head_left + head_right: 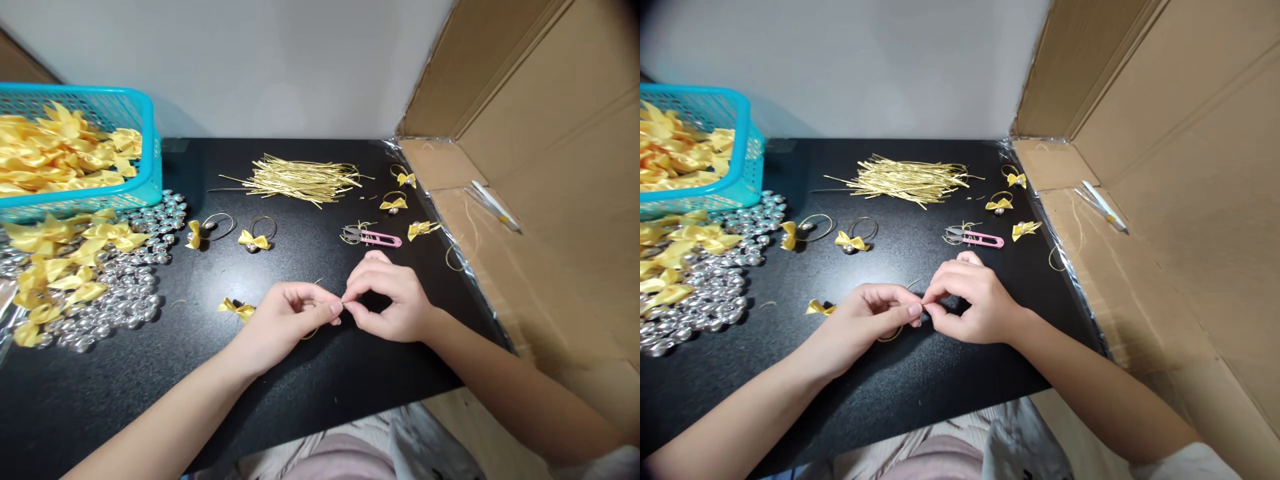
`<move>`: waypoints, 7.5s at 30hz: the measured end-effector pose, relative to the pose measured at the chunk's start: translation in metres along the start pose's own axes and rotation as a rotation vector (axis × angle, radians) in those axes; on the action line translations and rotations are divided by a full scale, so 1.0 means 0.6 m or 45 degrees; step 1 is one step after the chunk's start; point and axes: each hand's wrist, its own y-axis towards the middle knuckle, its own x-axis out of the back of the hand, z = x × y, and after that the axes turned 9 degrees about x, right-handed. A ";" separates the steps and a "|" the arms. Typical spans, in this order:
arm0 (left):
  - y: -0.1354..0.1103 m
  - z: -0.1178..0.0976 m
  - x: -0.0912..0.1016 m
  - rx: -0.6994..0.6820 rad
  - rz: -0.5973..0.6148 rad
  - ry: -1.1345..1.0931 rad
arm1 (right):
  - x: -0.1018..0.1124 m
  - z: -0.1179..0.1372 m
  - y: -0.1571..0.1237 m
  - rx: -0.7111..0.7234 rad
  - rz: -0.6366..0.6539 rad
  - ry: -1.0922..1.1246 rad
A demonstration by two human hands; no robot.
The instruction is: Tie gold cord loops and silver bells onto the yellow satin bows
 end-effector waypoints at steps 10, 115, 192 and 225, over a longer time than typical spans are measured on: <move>-0.001 -0.002 -0.003 -0.002 -0.034 0.037 | -0.001 0.001 0.001 0.038 0.018 -0.080; -0.012 0.007 -0.020 -0.517 -0.149 0.549 | 0.020 -0.112 -0.016 -0.546 0.039 -0.830; -0.086 -0.067 0.040 -0.516 -0.398 0.658 | -0.046 0.054 0.071 -0.082 -0.241 -0.113; -0.010 -0.025 0.066 -0.160 -0.453 0.309 | -0.036 0.057 0.070 -0.151 -0.712 0.580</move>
